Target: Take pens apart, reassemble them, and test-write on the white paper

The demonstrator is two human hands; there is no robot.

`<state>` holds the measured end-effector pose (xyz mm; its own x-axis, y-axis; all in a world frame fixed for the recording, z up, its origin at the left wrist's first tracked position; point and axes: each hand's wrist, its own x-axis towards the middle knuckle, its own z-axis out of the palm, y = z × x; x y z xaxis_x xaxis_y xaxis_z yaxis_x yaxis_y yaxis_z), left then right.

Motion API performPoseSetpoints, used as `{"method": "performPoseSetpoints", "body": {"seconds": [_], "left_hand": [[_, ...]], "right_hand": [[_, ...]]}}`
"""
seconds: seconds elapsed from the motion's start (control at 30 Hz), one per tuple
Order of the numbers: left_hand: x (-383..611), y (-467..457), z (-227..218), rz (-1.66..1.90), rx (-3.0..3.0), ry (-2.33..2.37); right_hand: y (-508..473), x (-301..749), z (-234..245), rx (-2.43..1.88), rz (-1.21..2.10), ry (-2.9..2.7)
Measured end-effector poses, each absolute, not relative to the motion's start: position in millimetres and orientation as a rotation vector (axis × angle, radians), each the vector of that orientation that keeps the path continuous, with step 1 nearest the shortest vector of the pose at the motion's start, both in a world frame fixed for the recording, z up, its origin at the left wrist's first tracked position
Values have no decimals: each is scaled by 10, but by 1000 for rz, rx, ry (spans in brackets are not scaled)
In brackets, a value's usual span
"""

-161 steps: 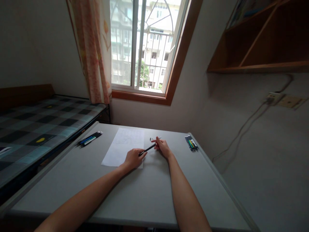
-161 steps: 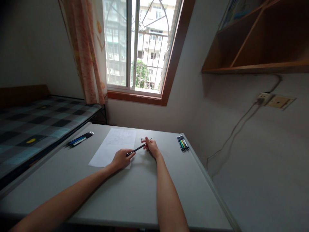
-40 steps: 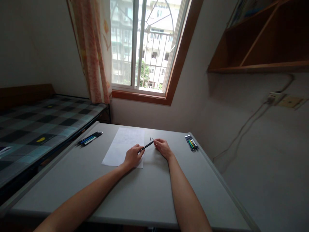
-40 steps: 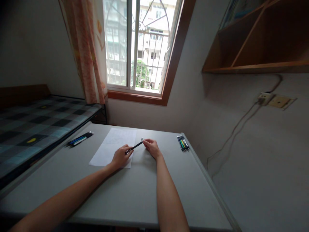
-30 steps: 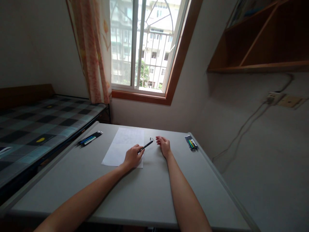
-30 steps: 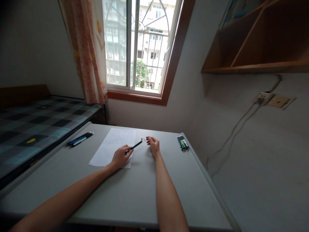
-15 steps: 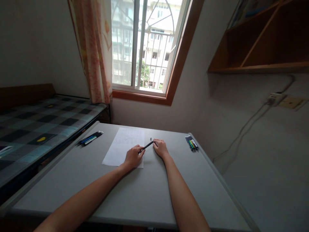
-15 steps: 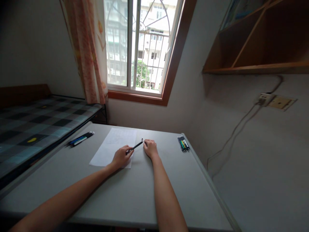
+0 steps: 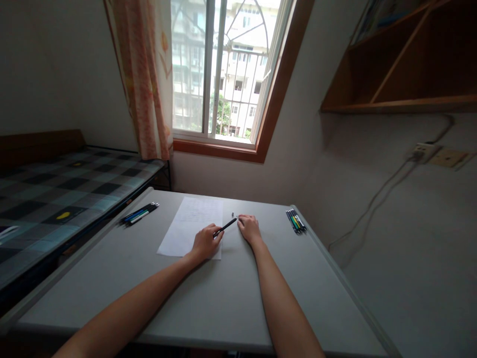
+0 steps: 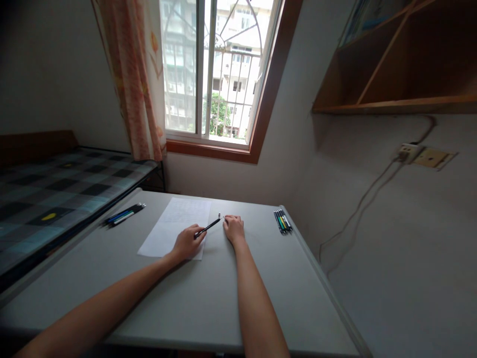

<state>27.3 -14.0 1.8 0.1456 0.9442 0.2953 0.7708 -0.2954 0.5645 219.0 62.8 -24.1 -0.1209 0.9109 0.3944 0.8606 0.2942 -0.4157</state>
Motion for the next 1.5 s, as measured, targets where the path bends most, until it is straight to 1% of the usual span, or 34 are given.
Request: {"method": "performPoseSetpoints", "body": {"seconds": [0.17,0.3,0.37,0.5,0.63,0.73,0.83,1.07,1.5], "left_hand": [[271,-128,-6,893,2156,1668],[268,-111,-41,905,2180,1655],[265,-105,-52,902,2185,1655],[261,-104,-55,917,2201,1641],[256,-108,-49,909,2193,1651],[254,-107,-54,916,2203,1644],[252,-104,-63,935,2214,1638],[245,-103,-65,932,2222,1636],[245,-100,-63,929,2214,1653]], "right_hand": [[636,2190,-208,-1556,112,-1953],[674,2188,-237,-1486,196,-1849],[715,2187,-259,-1419,318,-1723],[792,2191,-283,-1222,704,-1408],[791,2190,-279,-1094,919,-1299],[751,2178,-256,-962,1150,-1134],[712,2172,-213,-861,1296,-991],[653,2209,-146,-821,1405,-897],[633,2194,-136,-864,1408,-950]]}}
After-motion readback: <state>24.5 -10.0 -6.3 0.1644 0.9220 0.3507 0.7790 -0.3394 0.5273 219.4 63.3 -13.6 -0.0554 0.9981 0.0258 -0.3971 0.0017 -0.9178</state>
